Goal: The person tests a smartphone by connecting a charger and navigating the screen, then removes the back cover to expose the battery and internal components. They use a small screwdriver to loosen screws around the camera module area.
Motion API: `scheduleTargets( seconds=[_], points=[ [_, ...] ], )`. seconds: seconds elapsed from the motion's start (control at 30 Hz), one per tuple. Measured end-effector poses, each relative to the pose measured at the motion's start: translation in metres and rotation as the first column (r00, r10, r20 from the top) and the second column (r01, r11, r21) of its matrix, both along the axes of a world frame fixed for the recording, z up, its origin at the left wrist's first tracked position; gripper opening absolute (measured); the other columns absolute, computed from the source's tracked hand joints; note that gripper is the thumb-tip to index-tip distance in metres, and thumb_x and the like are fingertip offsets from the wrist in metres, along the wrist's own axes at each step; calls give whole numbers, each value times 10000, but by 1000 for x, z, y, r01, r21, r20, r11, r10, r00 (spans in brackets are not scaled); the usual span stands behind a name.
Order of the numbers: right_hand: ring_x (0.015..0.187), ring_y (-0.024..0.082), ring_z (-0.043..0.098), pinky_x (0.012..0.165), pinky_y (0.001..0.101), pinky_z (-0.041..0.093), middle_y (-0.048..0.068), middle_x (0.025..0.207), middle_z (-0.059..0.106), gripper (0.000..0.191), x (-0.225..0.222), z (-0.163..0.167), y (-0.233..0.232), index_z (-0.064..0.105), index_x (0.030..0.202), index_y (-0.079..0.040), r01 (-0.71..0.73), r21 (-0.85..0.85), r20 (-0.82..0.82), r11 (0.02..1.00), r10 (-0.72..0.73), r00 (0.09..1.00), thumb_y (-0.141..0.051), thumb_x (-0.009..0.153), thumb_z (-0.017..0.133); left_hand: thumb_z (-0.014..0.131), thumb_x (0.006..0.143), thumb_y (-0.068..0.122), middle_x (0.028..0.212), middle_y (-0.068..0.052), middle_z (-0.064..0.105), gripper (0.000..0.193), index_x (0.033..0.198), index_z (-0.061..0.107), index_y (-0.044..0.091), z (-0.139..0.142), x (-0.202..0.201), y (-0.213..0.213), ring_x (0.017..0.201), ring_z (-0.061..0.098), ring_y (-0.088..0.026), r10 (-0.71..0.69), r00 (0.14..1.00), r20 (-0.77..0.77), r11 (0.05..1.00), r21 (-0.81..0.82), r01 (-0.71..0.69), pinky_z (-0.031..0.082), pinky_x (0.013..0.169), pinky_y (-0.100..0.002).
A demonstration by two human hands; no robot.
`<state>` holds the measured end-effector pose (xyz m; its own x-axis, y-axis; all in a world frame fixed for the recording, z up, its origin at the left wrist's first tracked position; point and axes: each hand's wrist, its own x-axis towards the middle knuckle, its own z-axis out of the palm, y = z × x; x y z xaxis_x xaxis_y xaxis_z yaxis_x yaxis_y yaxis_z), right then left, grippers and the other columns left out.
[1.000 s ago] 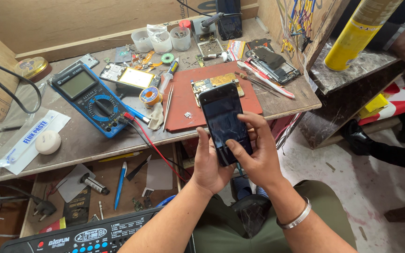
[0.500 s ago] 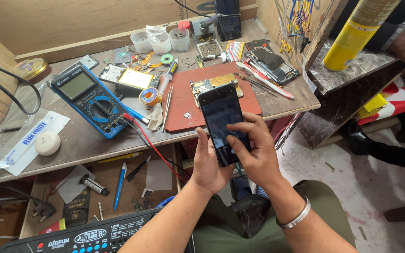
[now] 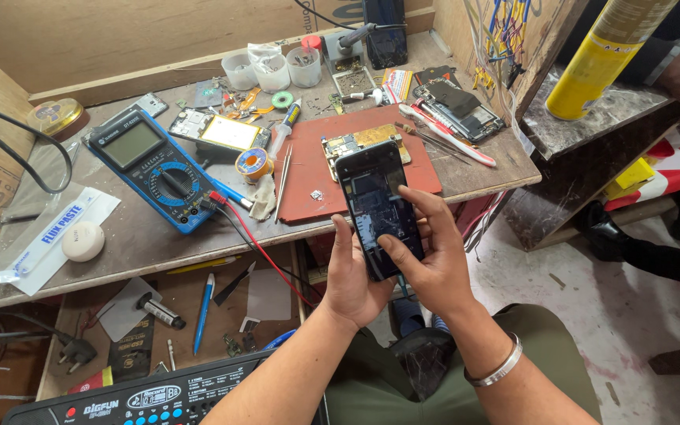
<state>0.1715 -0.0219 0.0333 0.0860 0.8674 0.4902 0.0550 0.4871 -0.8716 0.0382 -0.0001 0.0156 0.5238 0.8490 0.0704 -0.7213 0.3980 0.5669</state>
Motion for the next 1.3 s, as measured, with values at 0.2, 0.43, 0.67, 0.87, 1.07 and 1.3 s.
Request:
scheduleTargets(
  seconds=[0.2,0.43,0.67,0.87,1.07,1.3],
  points=[
    [1108,131,621,927,263,540,72,1366,533,451,1,-3,1,570,1349,-42,51,79,92,996,-59,994,-48,930,736,421,895,770,1299,-18,641,802,1416,518,167,-1,0,0,1239,610,-198,18,1000,-24,997,-76,-20,481,1057,-432],
    [1162,134,614,979,274,505,86,1397,522,236,4,-18,4,593,1195,-22,21,91,0,996,-21,1000,-59,991,707,434,957,769,1313,-26,634,812,1428,522,113,-5,1,0,1245,601,-198,5,1000,30,1000,-2,-5,478,1073,-410],
    [1088,112,629,916,262,547,62,1357,564,448,-1,-7,0,522,1338,-47,-27,24,-88,999,29,996,-87,945,734,431,945,770,1330,-55,637,839,1441,514,98,1,1,-1,1264,601,-216,5,1000,7,1000,4,-5,470,1097,-418],
    [1023,111,650,847,261,568,64,1312,576,671,-1,0,-1,489,1457,-54,28,7,34,1000,-29,999,-66,859,792,435,936,766,1328,-55,648,843,1436,523,94,1,1,-1,1268,604,-213,-2,1000,11,1000,22,2,465,1109,-418],
    [1109,138,618,934,276,524,95,1389,565,185,3,-16,3,634,1199,-35,84,118,104,989,-97,990,-15,1023,686,443,961,748,1306,-35,645,784,1425,539,122,-4,2,0,1243,609,-207,-1,999,51,1000,-15,2,469,1085,-417],
    [1146,141,595,1015,289,497,115,1393,556,443,7,-30,4,462,1408,-39,-80,21,-236,997,83,968,-58,1008,653,413,965,761,1338,-67,652,843,1430,550,72,2,2,-1,1282,609,-217,-8,998,65,1000,-1,8,471,1136,-403]
  ],
)
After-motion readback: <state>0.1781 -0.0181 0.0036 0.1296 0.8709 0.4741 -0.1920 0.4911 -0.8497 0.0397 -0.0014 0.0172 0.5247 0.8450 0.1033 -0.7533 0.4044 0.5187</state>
